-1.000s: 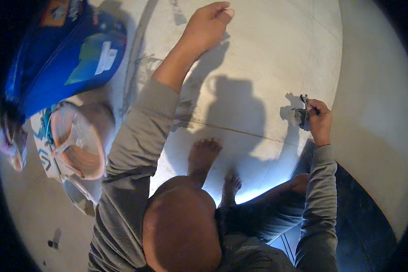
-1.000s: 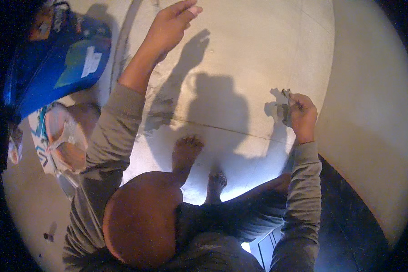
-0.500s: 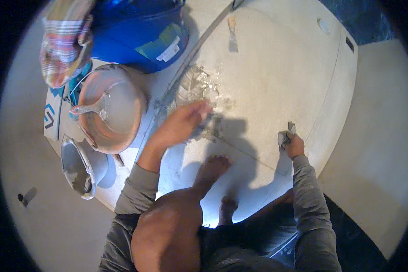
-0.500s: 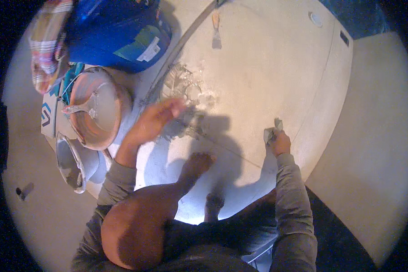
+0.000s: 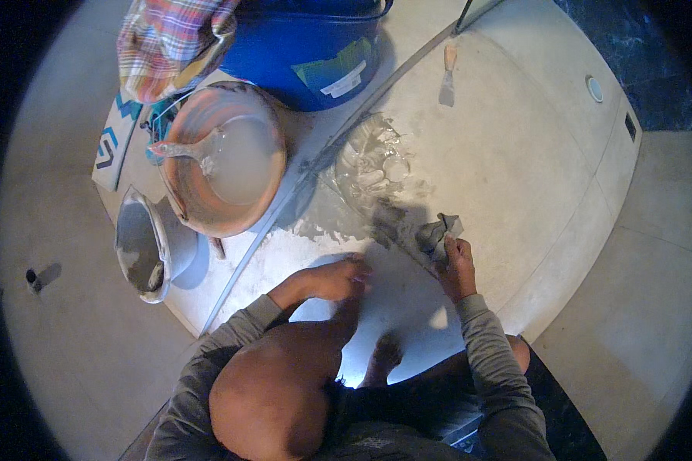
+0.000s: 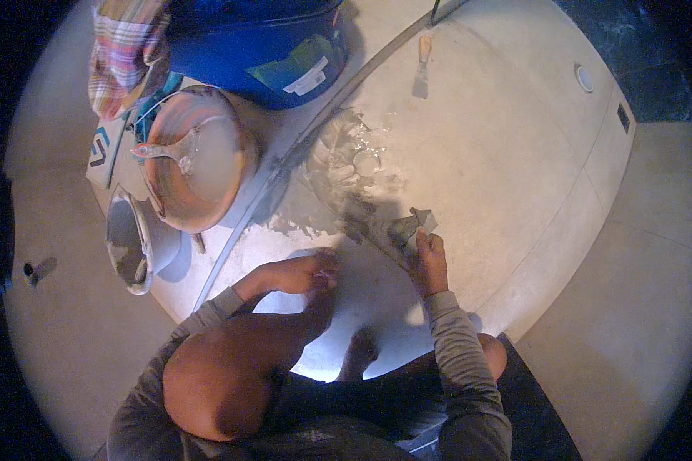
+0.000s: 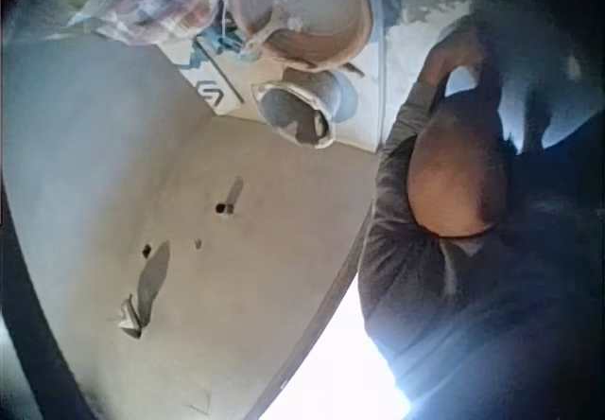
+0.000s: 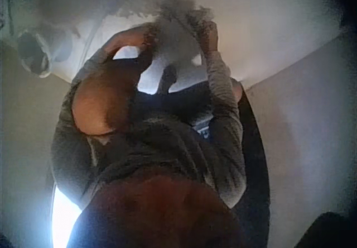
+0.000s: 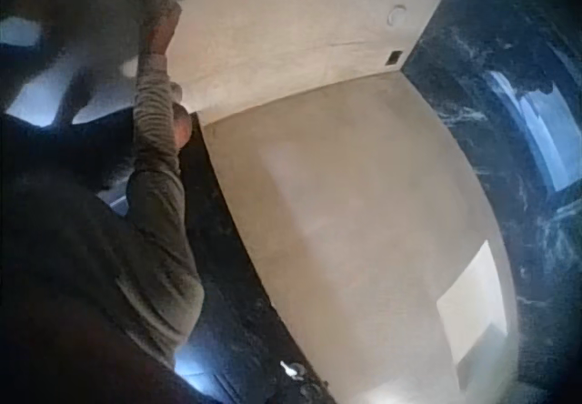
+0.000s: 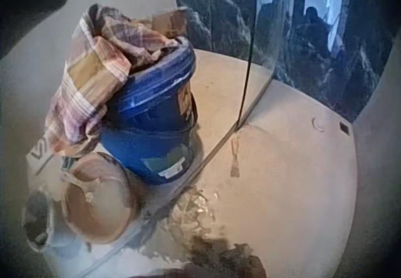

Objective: The person cleans tiles and applies adhesive or grout into the seams using a cloth and a mixing bowl.

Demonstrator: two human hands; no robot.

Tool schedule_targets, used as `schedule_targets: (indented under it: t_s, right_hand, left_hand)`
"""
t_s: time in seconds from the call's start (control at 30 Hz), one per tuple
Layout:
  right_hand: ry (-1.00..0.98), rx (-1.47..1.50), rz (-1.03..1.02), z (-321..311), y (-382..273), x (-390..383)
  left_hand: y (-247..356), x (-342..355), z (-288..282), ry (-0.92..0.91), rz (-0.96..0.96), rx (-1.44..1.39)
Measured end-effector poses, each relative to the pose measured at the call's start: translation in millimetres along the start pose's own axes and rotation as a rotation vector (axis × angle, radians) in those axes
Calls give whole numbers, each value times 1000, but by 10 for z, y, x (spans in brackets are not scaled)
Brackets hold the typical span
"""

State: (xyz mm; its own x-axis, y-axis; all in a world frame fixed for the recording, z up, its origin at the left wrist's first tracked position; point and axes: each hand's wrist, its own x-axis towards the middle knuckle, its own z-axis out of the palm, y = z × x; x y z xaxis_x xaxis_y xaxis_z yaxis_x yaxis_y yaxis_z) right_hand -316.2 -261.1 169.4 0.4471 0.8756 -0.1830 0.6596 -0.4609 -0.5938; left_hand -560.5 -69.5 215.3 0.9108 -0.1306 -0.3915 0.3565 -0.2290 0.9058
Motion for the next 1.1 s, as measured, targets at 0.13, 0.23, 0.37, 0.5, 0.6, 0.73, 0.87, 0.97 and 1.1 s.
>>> schedule_targets:
  t_s: [0.13,0.23,0.37,0.5,0.6,0.73,0.87,0.97,1.1]
  right_hand:
    - [-2,-30,-94,98,38,-54]
    - [-92,212,43,218,-1,95]
    - [-148,26,-93,573,-250,475]
    - [126,69,-480,1005,-685,1059]
    - [39,90,-330,1261,-1078,1691]
    - [-56,320,-344,851,-1045,2022]
    - [-146,92,-238,202,-646,1500]
    - [-160,6,-109,198,-534,947]
    - [-154,-126,-171,498,-582,936]
  left_hand:
    - [-80,-138,-47,55,-46,-100]
    - [-117,-342,-108,138,-243,-259]
    - [-88,-596,-85,219,-388,-313]
    - [-58,-672,-47,287,-333,-277]
    - [-53,-671,-20,317,-310,-302]
    - [-107,-664,16,367,-280,-297]
    - [-196,-667,42,372,-303,-408]
    - [-252,-700,71,396,-258,-419]
    - [-306,-731,92,432,-347,-352]
